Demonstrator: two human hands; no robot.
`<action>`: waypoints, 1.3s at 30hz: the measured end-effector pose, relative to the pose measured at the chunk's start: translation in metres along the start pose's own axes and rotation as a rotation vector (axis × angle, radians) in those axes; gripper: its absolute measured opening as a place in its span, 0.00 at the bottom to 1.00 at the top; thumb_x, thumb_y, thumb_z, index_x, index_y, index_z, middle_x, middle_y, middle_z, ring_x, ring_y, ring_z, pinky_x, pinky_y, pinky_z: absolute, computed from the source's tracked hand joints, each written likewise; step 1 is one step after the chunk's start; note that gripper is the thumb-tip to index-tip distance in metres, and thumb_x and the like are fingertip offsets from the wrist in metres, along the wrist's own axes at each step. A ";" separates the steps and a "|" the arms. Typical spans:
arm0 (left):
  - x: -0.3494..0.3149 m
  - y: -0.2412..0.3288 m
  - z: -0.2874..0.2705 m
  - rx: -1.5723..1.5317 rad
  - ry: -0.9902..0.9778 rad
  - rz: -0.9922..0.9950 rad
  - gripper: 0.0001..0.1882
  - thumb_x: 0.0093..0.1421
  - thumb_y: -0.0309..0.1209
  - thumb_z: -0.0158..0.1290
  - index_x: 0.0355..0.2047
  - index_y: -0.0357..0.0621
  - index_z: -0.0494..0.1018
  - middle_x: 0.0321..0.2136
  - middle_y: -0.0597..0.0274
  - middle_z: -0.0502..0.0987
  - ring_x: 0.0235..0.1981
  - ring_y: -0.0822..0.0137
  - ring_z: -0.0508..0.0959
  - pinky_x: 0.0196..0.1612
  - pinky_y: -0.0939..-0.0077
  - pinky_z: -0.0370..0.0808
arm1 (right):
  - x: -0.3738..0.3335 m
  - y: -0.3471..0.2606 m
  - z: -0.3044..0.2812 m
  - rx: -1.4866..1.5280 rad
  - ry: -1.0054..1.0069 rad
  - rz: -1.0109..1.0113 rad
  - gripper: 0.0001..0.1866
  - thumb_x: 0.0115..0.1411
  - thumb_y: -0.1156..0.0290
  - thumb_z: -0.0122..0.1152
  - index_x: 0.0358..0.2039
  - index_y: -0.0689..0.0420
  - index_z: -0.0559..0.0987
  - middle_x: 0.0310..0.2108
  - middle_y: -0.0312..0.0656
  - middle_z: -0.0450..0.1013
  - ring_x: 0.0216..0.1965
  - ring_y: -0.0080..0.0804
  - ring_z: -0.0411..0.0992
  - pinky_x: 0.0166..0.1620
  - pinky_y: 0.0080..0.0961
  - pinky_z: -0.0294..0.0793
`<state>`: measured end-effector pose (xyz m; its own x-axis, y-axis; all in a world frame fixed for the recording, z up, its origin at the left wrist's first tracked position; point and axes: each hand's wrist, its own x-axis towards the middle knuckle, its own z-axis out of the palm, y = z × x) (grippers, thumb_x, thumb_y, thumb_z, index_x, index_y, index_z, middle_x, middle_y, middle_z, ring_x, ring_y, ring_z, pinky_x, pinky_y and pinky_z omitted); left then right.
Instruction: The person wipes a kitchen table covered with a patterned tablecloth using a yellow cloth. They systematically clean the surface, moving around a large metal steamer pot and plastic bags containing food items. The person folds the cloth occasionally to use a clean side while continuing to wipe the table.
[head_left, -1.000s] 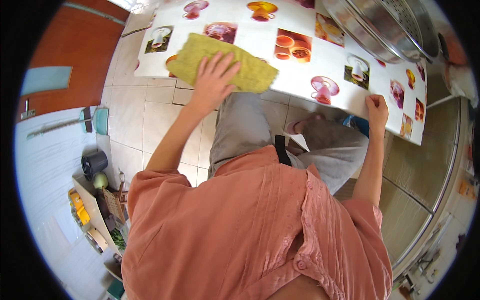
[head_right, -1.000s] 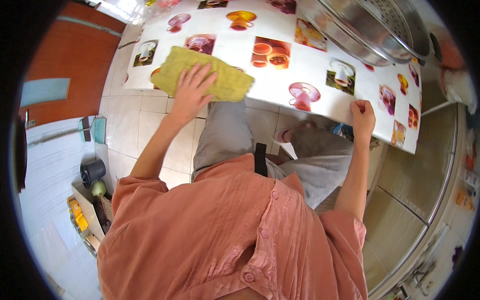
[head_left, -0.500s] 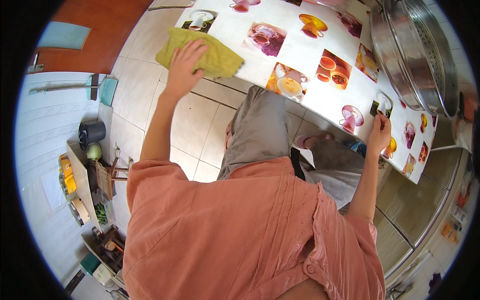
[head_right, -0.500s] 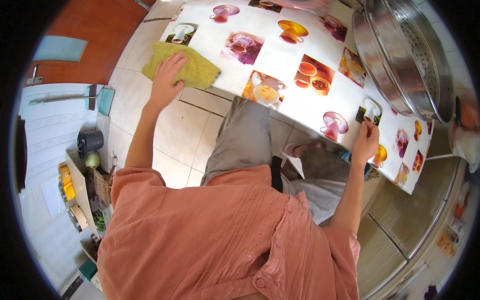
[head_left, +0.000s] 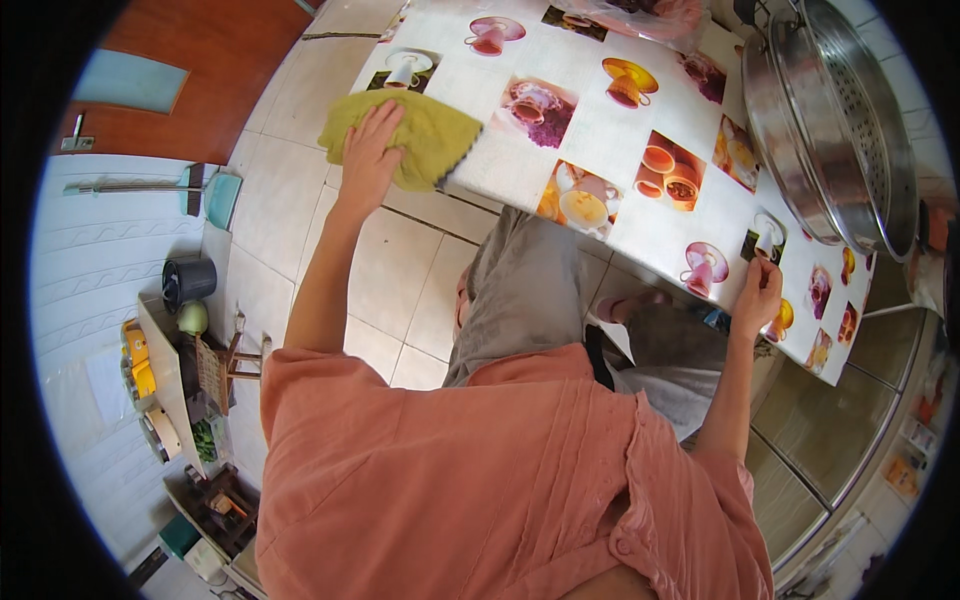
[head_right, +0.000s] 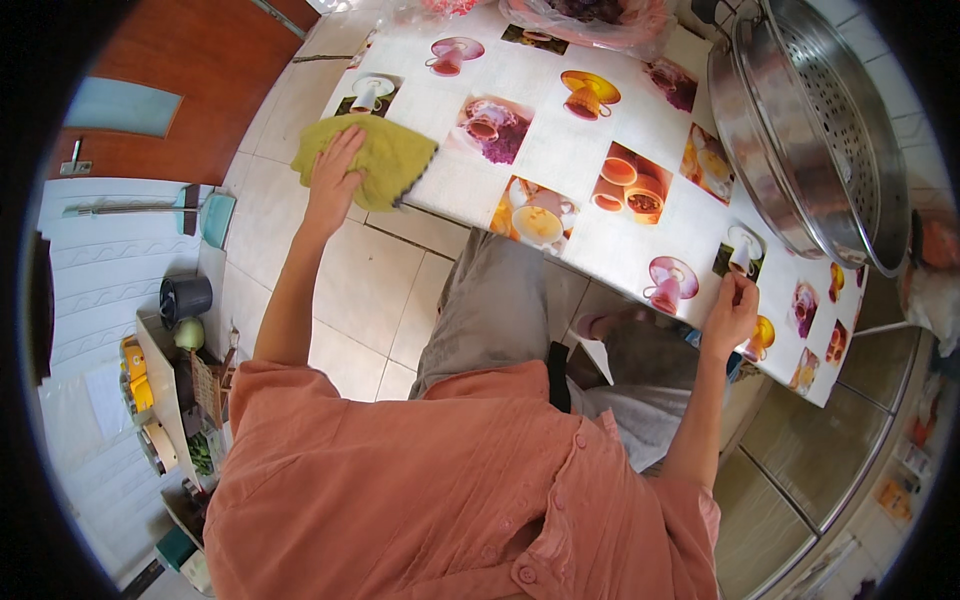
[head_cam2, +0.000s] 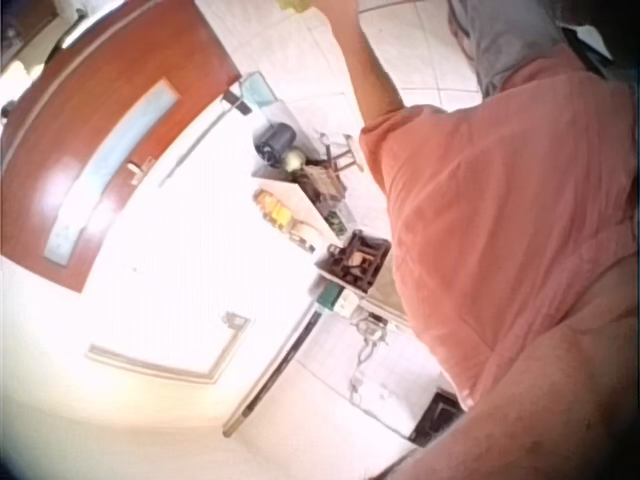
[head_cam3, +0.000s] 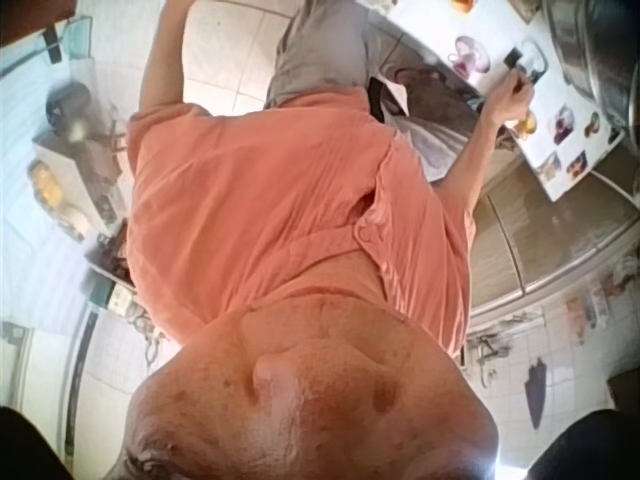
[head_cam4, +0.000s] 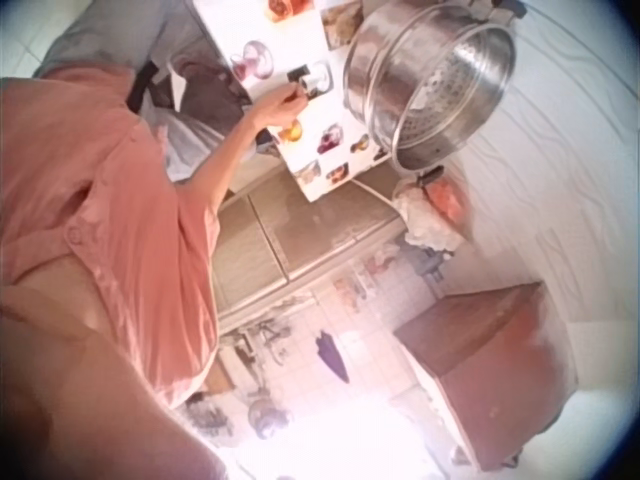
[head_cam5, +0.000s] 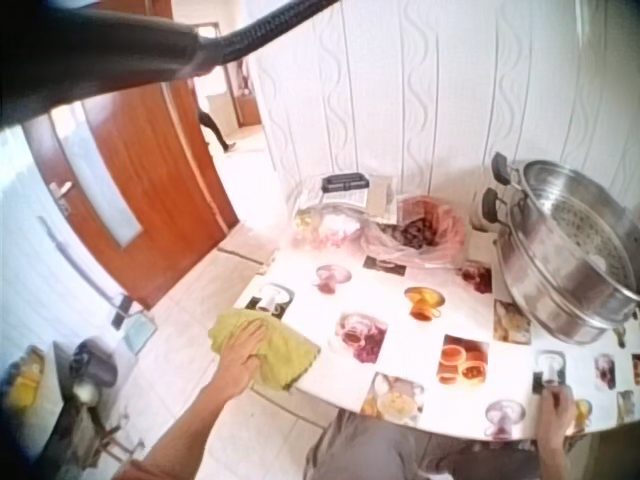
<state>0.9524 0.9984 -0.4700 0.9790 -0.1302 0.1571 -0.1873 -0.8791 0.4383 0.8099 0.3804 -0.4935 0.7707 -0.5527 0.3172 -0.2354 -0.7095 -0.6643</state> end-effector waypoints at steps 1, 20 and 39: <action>0.009 -0.006 0.005 0.034 0.023 -0.039 0.32 0.65 0.35 0.48 0.70 0.51 0.66 0.74 0.62 0.61 0.76 0.55 0.55 0.75 0.40 0.45 | 0.000 0.001 0.000 -0.017 0.000 0.001 0.11 0.68 0.66 0.65 0.42 0.61 0.83 0.34 0.38 0.79 0.34 0.24 0.73 0.42 0.25 0.74; 0.253 -0.048 0.049 0.209 0.102 -0.325 0.30 0.70 0.46 0.45 0.70 0.54 0.61 0.68 0.54 0.66 0.65 0.41 0.69 0.62 0.34 0.68 | -0.002 -0.009 0.005 -0.160 0.052 -0.036 0.08 0.68 0.68 0.64 0.37 0.61 0.79 0.30 0.42 0.76 0.29 0.31 0.72 0.36 0.30 0.73; 0.021 -0.036 0.001 0.343 0.259 -0.149 0.28 0.69 0.32 0.46 0.68 0.40 0.62 0.60 0.40 0.71 0.59 0.40 0.71 0.63 0.46 0.68 | -0.002 -0.006 0.005 -0.148 0.063 -0.073 0.09 0.68 0.65 0.64 0.38 0.58 0.80 0.28 0.39 0.75 0.27 0.29 0.71 0.34 0.29 0.72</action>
<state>0.9803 1.0273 -0.4833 0.9326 0.0901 0.3496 0.0349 -0.9863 0.1611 0.8126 0.3881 -0.4942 0.7514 -0.5200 0.4061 -0.2683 -0.8031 -0.5320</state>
